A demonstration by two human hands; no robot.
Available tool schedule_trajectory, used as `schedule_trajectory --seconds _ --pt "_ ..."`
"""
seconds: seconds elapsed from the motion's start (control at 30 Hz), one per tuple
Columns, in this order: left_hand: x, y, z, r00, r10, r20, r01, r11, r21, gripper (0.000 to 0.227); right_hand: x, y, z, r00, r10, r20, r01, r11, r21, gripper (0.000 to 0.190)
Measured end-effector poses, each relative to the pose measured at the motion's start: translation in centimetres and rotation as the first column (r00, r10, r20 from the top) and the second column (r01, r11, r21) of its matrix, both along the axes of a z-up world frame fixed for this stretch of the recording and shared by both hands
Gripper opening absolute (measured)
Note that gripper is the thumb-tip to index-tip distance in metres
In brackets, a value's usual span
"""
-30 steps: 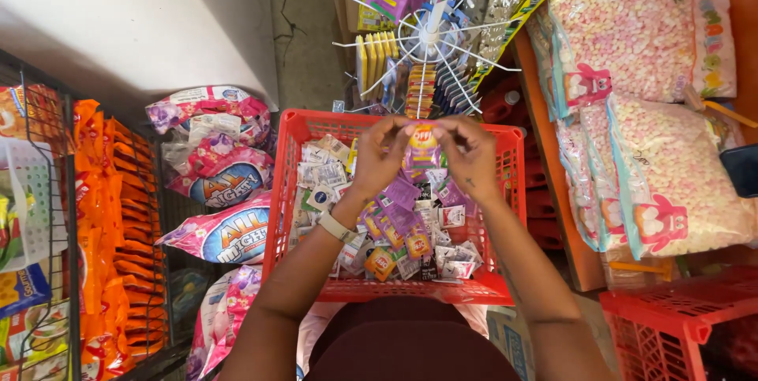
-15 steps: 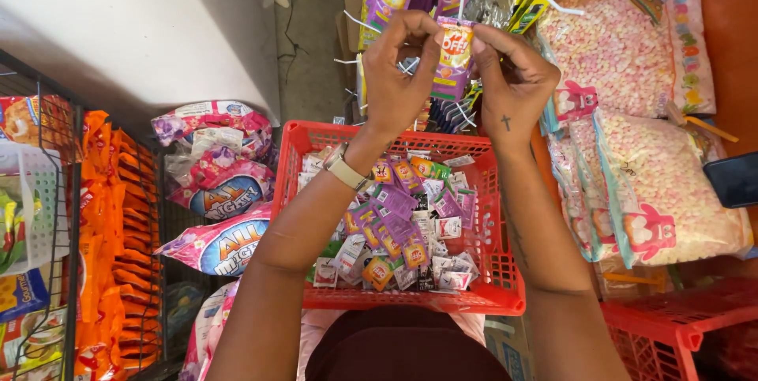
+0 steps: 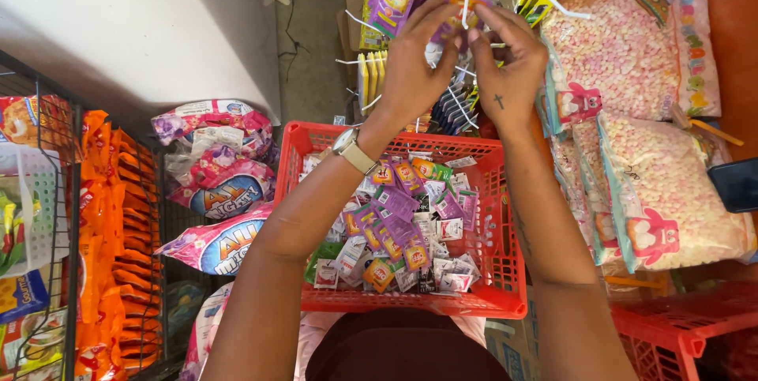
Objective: The person is hanging small packets of products from a red basket onto a rotating wire display rack.
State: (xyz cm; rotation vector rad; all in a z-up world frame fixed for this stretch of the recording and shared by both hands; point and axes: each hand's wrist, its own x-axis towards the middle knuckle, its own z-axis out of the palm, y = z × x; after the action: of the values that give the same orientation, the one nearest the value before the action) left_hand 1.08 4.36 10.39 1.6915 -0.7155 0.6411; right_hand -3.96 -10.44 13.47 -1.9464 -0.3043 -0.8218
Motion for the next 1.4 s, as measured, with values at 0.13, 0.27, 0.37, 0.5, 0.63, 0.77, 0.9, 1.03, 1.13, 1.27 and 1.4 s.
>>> schedule_trajectory --seconds 0.13,0.27,0.37,0.5,0.63,0.77,0.9,1.03,1.13,1.27,1.4 --pt "2.0 -1.3 -1.9 0.999 -0.05 -0.01 0.051 0.999 0.019 0.058 2.7 -1.1 -2.0 0.999 0.032 -0.022 -0.031 0.999 0.02 0.038" --pt "3.1 -2.7 -3.0 0.996 -0.065 -0.058 0.065 0.998 0.006 0.066 4.1 -1.7 -2.6 0.999 0.022 -0.043 -0.023 1.0 -0.01 0.047" --pt "3.4 -3.3 -3.8 0.997 -0.048 -0.056 0.048 0.999 0.003 0.068 4.6 -1.9 -2.8 0.998 0.023 -0.052 -0.024 0.999 -0.029 0.05" --pt "2.5 -2.9 -5.6 0.997 -0.024 -0.07 0.032 0.993 0.114 0.069 3.6 -2.7 -4.0 0.998 0.034 -0.053 -0.035 0.999 -0.033 0.048" --pt "-0.8 -0.9 -8.9 0.977 -0.015 -0.211 0.048 0.987 0.156 0.066 -0.7 -1.8 -6.3 0.988 0.061 -0.14 -0.061 0.998 0.001 0.039" --pt "-4.7 1.8 -13.0 0.922 -0.069 -0.38 0.171 0.955 0.241 0.06 -5.0 -0.2 -10.8 0.925 0.185 -0.333 -0.154 0.981 0.119 0.024" --pt "-8.7 5.2 -16.6 0.771 -0.084 -0.632 0.347 0.887 0.305 0.05 -8.2 0.4 -19.5 0.743 0.264 -0.614 -0.165 0.963 0.214 0.017" --pt "-10.1 7.2 -22.9 0.81 -0.055 -0.584 0.313 0.883 0.35 0.045 -10.1 1.7 -22.3 0.742 0.237 -0.627 -0.332 0.943 -0.036 0.023" --pt "-10.2 7.7 -23.2 0.77 -0.091 -0.632 0.308 0.92 0.244 0.041 -10.8 2.4 -22.1 0.754 0.143 -0.641 -0.477 0.79 -0.386 0.055" --pt "-10.1 7.2 -19.0 0.844 -0.107 -0.526 0.378 0.814 0.44 0.042 -9.6 1.4 -21.6 0.713 0.216 -0.667 -0.562 0.744 -0.361 0.056" --pt "-11.0 6.0 -20.4 0.804 -0.198 -0.561 0.481 0.772 0.415 0.054 -9.2 -1.5 -23.2 0.632 0.253 -0.733 -0.536 0.825 -0.177 0.022"
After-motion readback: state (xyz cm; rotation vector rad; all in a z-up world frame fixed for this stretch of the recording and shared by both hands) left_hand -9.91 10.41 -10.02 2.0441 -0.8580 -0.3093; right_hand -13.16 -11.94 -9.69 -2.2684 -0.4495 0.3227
